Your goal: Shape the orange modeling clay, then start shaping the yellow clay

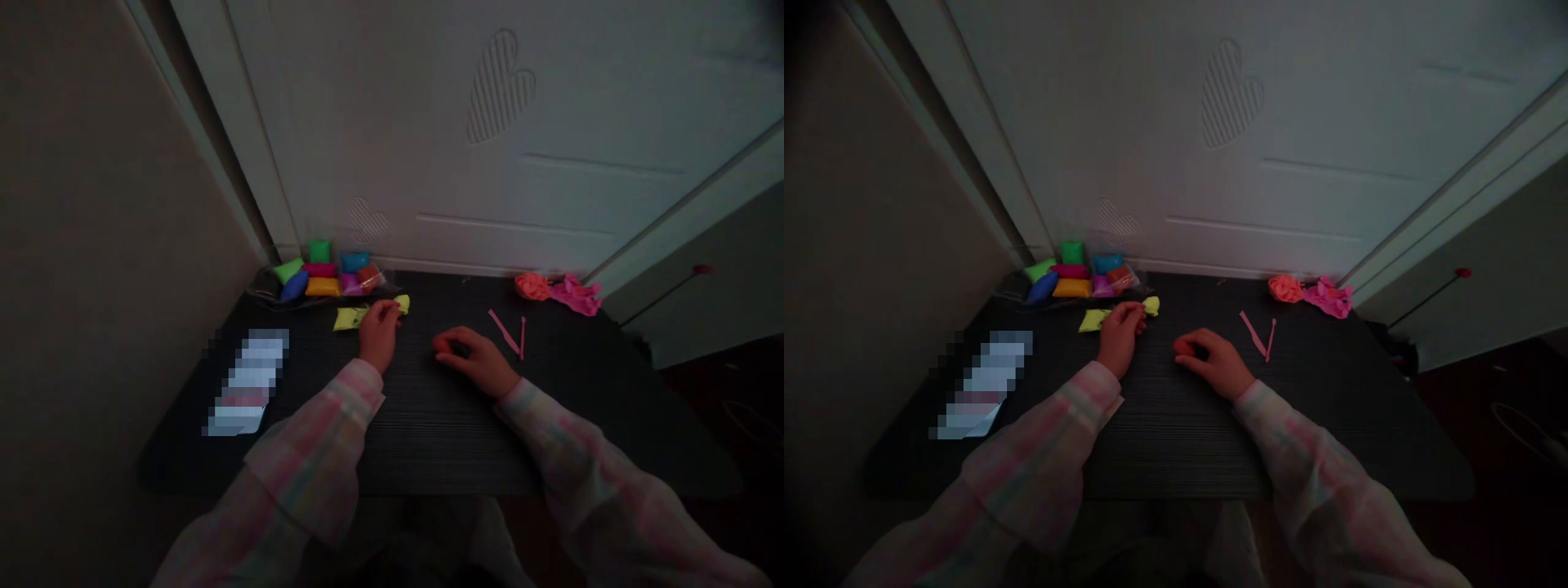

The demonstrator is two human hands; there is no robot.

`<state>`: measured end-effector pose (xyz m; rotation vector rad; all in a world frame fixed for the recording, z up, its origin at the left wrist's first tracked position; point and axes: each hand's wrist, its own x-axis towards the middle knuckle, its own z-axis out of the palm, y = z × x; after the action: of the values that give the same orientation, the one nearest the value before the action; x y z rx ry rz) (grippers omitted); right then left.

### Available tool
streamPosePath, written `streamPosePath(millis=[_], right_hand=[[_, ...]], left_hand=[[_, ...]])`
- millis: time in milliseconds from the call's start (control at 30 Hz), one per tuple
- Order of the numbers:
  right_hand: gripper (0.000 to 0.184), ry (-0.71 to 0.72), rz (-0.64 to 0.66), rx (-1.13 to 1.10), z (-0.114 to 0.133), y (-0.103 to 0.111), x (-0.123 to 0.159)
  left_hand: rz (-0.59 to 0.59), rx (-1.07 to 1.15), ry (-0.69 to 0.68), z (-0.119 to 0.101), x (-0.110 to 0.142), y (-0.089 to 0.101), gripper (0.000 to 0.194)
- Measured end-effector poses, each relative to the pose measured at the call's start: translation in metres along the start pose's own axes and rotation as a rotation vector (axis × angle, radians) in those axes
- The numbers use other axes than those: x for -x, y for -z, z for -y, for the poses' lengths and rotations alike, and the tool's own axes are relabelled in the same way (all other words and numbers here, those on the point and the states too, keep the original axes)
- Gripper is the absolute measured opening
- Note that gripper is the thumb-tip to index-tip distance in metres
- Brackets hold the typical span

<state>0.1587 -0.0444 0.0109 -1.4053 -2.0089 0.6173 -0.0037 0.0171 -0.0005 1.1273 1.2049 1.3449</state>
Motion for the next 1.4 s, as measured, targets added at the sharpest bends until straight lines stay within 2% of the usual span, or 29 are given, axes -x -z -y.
streamPosePath(millis=[100, 333, 500, 567, 600, 700, 733, 800, 900, 1000, 1067, 1200, 1300, 1400], right_hand=[[0.025, -0.028, -0.013, -0.071, 0.0, -0.007, -0.004], [0.028, 0.038, 0.017, 0.104, -0.005, -0.016, -0.004], [0.043, 0.048, -0.008, 0.075, -0.009, -0.014, -0.002], [0.045, 0.032, -0.011, 0.034, -0.01, -0.011, -0.001], [0.045, 0.028, -0.008, 0.008, -0.011, -0.01, 0.0], [0.045, 0.012, -0.008, -0.098, -0.015, -0.005, 0.0], [0.044, 0.0, -0.019, -0.143, -0.016, -0.004, 0.0], [0.041, -0.038, -0.062, -0.243, -0.021, -0.003, -0.002], [0.032, -0.12, -0.19, -0.355, -0.027, -0.005, -0.008], [0.026, -0.168, -0.357, -0.297, -0.029, -0.007, -0.018], [0.025, -0.132, -0.437, -0.182, -0.029, -0.008, -0.026], [0.022, -0.028, -0.52, -0.058, -0.025, -0.008, -0.046], [0.022, -0.102, -0.502, -0.234, -0.018, -0.011, -0.058], [0.021, -0.217, -0.335, -0.422, -0.007, -0.015, -0.061]], left_hand=[[0.005, -0.017, -0.001, 0.0, -0.001, 0.001, 0.009], [0.035, -0.087, -0.02, 0.001, -0.001, 0.0, 0.01], [0.076, -0.166, -0.037, 0.002, -0.001, 0.0, 0.013], [0.185, -0.253, -0.065, 0.0, -0.001, 0.003, 0.015], [0.285, -0.314, -0.081, -0.002, -0.002, 0.006, 0.016], [0.684, -0.486, -0.117, -0.012, -0.002, 0.016, 0.026], [0.779, -0.516, -0.131, -0.015, -0.002, 0.019, 0.031], [0.851, -0.575, -0.173, -0.018, -0.001, 0.022, 0.038], [0.804, -0.659, -0.294, -0.016, 0.004, 0.018, 0.04], [0.779, -0.701, -0.366, -0.01, 0.012, 0.008, 0.021], [0.764, -0.694, -0.376, -0.008, 0.016, 0.003, 0.013], [0.754, -0.705, -0.445, -0.003, 0.02, -0.002, 0.015], [0.736, -0.742, -0.471, 0.0, 0.02, -0.003, 0.017], [0.72, -0.782, -0.478, 0.002, 0.02, -0.004, 0.021]])
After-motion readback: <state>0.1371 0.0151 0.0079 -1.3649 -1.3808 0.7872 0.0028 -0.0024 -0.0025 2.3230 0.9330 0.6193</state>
